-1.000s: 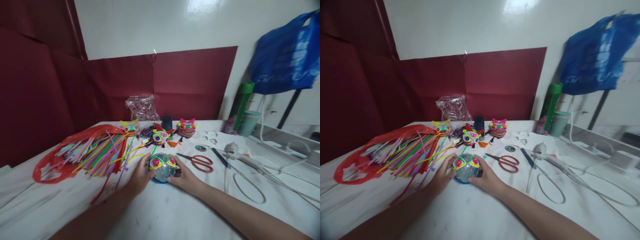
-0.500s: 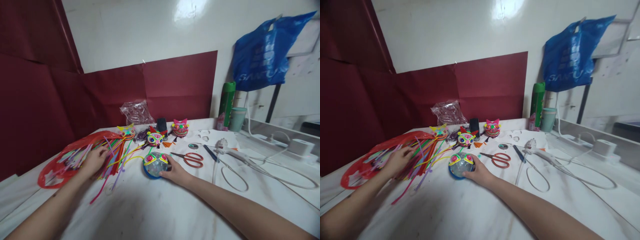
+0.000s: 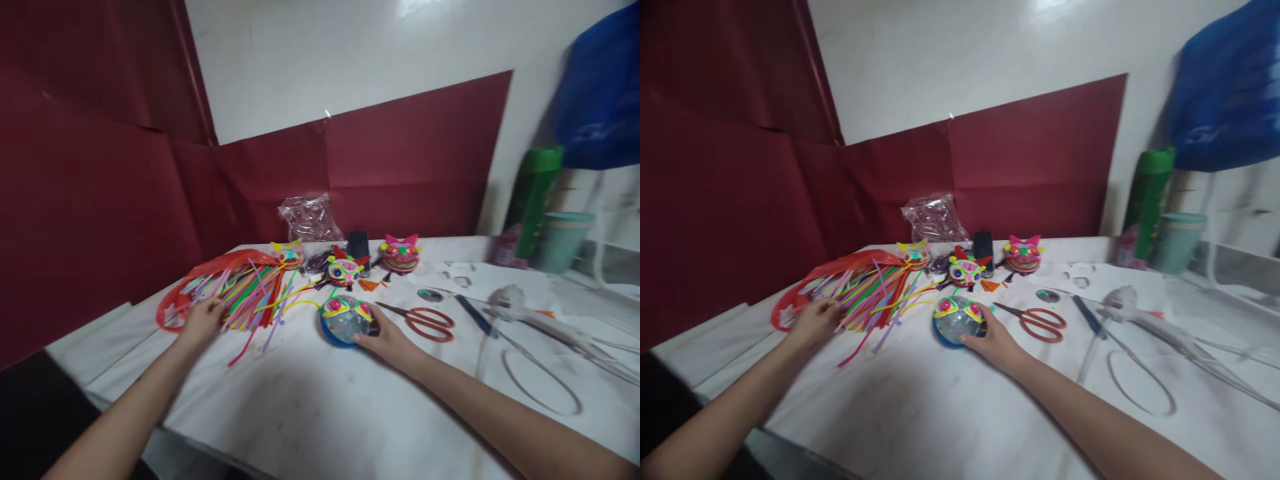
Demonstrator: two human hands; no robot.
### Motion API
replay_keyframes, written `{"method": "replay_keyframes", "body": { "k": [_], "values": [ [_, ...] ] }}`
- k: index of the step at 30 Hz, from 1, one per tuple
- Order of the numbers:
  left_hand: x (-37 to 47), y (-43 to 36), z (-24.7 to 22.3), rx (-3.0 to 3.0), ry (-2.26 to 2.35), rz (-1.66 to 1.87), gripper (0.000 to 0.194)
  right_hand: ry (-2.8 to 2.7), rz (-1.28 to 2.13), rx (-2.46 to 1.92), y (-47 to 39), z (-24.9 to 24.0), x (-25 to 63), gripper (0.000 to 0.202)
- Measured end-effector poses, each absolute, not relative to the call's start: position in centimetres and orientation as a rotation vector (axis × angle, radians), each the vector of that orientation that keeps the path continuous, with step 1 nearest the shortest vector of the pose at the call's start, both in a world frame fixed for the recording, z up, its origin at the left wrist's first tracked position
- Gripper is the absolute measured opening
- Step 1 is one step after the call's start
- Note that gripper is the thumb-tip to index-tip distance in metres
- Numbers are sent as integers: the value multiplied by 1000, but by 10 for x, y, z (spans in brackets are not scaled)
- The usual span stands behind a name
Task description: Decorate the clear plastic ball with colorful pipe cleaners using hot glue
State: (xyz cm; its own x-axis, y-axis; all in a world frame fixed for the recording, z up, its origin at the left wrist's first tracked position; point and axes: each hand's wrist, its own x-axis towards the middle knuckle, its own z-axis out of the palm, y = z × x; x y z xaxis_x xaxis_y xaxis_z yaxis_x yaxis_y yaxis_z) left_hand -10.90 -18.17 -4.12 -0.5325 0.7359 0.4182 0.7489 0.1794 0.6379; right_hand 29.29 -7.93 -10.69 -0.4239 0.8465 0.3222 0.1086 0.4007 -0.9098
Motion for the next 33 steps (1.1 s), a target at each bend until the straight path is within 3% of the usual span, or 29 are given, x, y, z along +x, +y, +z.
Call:
{"method": "replay_keyframes", "body": {
  "k": [12,17,24,33],
  "values": [
    [-125,-182,-56,-1660,-2362,-1213,25,-1839,1008,-880,-74,-115,298,78],
    [-111,-175,-50,-1896,-2267,-955,11,-1843,1029,-895,-74,-115,298,79],
    [-72,-168,-42,-1993,-2142,-703,29,-1816,1050,-803,-76,-112,294,77],
    [-54,-143,-52,-1986,-2285,-222,20,-1790,1155,-710,-84,-95,292,74]
  ]
}}
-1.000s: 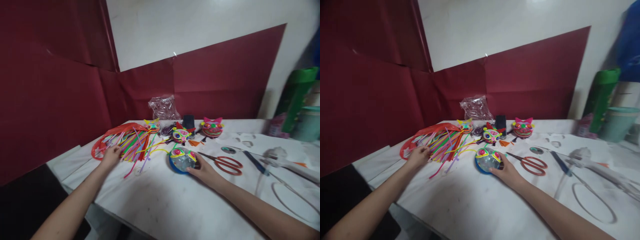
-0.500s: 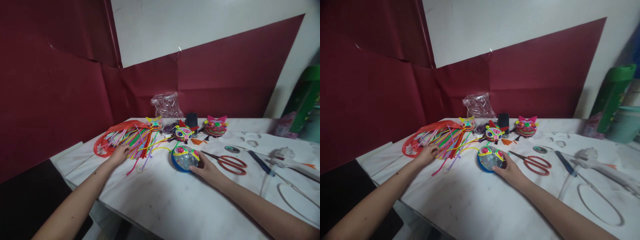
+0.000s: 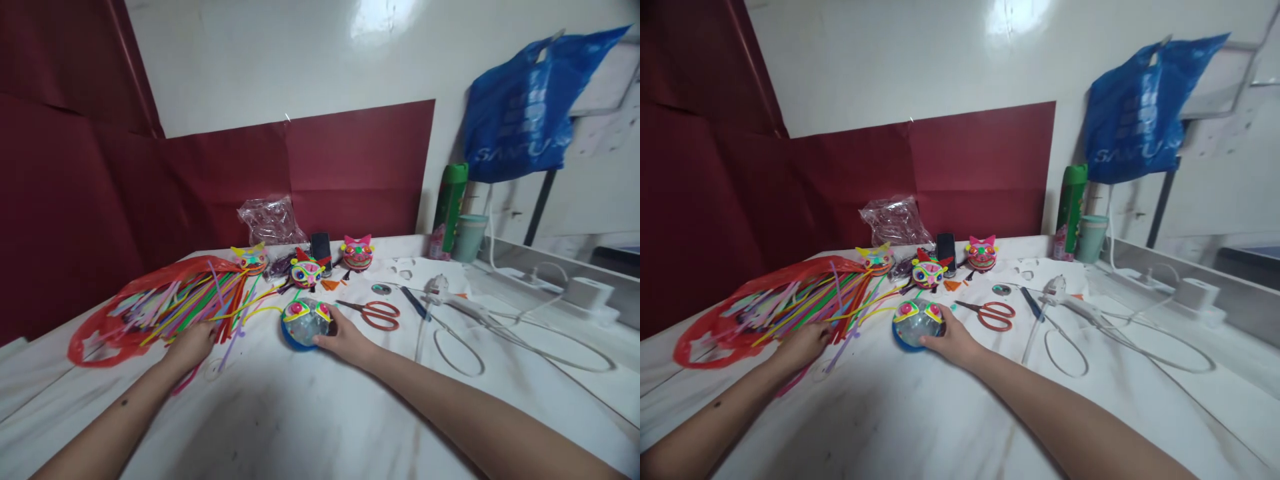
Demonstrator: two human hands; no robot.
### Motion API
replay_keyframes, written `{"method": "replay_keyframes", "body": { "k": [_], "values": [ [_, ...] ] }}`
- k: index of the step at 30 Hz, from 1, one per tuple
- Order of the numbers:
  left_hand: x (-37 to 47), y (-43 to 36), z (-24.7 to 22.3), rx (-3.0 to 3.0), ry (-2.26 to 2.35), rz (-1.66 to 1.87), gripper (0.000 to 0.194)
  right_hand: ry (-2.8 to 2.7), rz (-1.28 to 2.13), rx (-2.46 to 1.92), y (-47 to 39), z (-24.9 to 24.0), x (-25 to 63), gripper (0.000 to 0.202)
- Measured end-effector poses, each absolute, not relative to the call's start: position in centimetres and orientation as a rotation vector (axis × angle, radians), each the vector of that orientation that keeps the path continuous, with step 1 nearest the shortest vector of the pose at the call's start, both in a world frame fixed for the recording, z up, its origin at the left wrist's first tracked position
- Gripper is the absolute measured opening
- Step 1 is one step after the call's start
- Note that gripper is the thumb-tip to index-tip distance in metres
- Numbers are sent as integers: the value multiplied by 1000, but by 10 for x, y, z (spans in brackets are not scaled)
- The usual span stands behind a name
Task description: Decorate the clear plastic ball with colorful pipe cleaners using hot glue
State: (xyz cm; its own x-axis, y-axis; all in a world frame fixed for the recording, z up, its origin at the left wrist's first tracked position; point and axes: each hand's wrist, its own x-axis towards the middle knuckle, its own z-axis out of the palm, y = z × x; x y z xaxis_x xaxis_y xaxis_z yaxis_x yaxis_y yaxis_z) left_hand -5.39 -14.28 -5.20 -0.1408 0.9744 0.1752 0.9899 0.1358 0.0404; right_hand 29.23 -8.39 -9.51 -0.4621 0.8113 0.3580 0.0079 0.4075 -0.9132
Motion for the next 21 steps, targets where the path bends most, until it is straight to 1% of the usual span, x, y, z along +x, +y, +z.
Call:
{"method": "replay_keyframes", "body": {
  "k": [6,11,15,21],
  "values": [
    [-51,-143,-48,-1883,-2371,-103,17,-1788,1156,-731,-85,-95,292,74],
    [-51,-142,-49,-1831,-2424,-122,14,-1782,1134,-793,-83,-97,293,77],
    [-57,-138,-53,-1794,-2455,-255,10,-1784,1112,-803,-82,-99,292,77],
    [-73,-141,-57,-1786,-2515,-639,14,-1815,1113,-799,-81,-102,293,77]
  ]
}}
